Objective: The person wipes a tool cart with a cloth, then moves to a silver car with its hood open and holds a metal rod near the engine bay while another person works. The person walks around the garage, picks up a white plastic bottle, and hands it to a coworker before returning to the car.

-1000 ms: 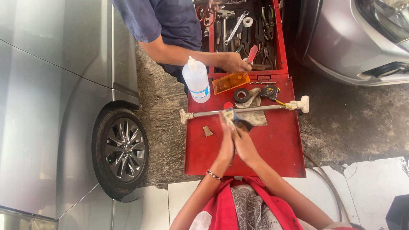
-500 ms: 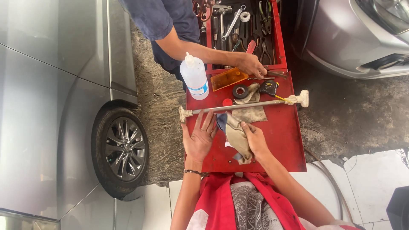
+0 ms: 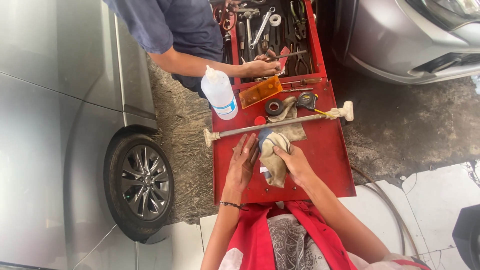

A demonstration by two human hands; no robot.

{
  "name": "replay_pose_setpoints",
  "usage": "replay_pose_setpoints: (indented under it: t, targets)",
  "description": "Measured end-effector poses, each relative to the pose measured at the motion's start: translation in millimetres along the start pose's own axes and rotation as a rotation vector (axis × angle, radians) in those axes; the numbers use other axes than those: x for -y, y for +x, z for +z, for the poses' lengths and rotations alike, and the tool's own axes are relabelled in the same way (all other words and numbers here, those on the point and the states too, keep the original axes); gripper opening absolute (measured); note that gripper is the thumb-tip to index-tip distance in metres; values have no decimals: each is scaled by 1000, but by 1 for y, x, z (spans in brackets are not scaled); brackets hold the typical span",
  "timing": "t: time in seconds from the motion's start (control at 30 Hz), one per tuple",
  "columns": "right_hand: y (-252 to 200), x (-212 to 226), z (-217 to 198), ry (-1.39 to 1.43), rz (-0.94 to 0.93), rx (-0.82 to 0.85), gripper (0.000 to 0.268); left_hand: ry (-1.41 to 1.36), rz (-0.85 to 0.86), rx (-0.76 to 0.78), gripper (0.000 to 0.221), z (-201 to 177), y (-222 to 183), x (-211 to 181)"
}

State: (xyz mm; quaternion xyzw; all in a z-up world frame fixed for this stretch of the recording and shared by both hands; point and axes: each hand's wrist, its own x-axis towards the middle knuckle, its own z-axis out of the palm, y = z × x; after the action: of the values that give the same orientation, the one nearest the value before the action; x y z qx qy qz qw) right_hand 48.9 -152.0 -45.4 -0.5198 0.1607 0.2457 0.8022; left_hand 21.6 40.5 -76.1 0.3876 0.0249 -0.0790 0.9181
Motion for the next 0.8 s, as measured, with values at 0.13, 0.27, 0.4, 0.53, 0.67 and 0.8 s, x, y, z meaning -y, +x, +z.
replay_pose_setpoints:
  t: [0.13, 0.27, 0.4, 0.53, 0.67, 0.8]
  targets:
    - [29, -47, -32, 72, -71, -85, 32, -82, -46, -52, 66, 19, -2, -4]
    - [15, -29, -13, -71, -182, -204, 38, 313, -73, -11, 71, 34, 1, -1]
    - [-29, 18, 33, 245, 58, 21, 46, 443, 102, -5, 75, 46, -3, 7]
    - [-5, -12, 10, 286, 63, 174, 54, 412, 109, -36, 82, 44, 5, 13]
    - [-1, -12, 7, 128, -68, -68, 33, 306, 37, 5, 85, 54, -1, 14]
    - [27, -49, -19, 95, -92, -48, 23, 188, -16, 10, 84, 63, -1, 9]
